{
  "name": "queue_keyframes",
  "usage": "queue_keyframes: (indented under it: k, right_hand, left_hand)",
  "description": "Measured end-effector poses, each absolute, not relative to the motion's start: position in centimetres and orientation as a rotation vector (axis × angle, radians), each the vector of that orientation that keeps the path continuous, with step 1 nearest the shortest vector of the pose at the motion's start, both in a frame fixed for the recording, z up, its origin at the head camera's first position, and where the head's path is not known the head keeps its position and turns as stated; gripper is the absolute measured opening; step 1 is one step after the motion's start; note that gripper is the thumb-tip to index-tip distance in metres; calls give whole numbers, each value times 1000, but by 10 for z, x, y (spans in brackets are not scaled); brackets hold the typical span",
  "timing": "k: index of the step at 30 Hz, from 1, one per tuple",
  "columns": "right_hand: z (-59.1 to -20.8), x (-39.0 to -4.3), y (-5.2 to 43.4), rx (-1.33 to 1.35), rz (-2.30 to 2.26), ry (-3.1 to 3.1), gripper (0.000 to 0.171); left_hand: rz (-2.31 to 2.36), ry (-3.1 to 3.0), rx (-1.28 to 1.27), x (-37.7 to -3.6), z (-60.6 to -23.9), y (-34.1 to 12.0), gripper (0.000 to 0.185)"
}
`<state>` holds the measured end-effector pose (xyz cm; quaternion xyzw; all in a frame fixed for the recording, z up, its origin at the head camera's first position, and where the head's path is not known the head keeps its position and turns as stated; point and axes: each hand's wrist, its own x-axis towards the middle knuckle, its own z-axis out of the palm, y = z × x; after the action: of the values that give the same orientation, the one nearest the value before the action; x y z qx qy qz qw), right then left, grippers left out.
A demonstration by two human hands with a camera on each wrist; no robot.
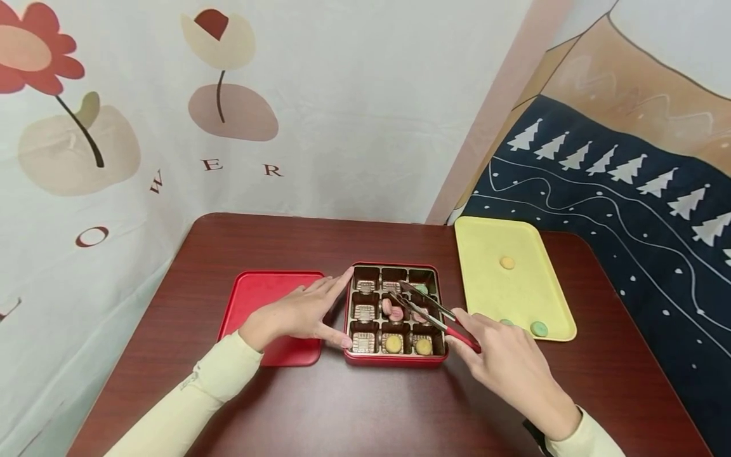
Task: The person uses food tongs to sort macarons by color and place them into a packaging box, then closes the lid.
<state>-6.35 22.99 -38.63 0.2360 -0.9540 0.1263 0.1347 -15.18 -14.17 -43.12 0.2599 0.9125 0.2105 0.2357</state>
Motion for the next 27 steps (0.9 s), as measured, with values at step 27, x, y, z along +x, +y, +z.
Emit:
queue_keyframes:
  k: [27]
  right_hand:
    - [-354,-80,209,838,218,-3002,39]
  left_hand:
    - [572,2504,708,-151,-431,-142,139]
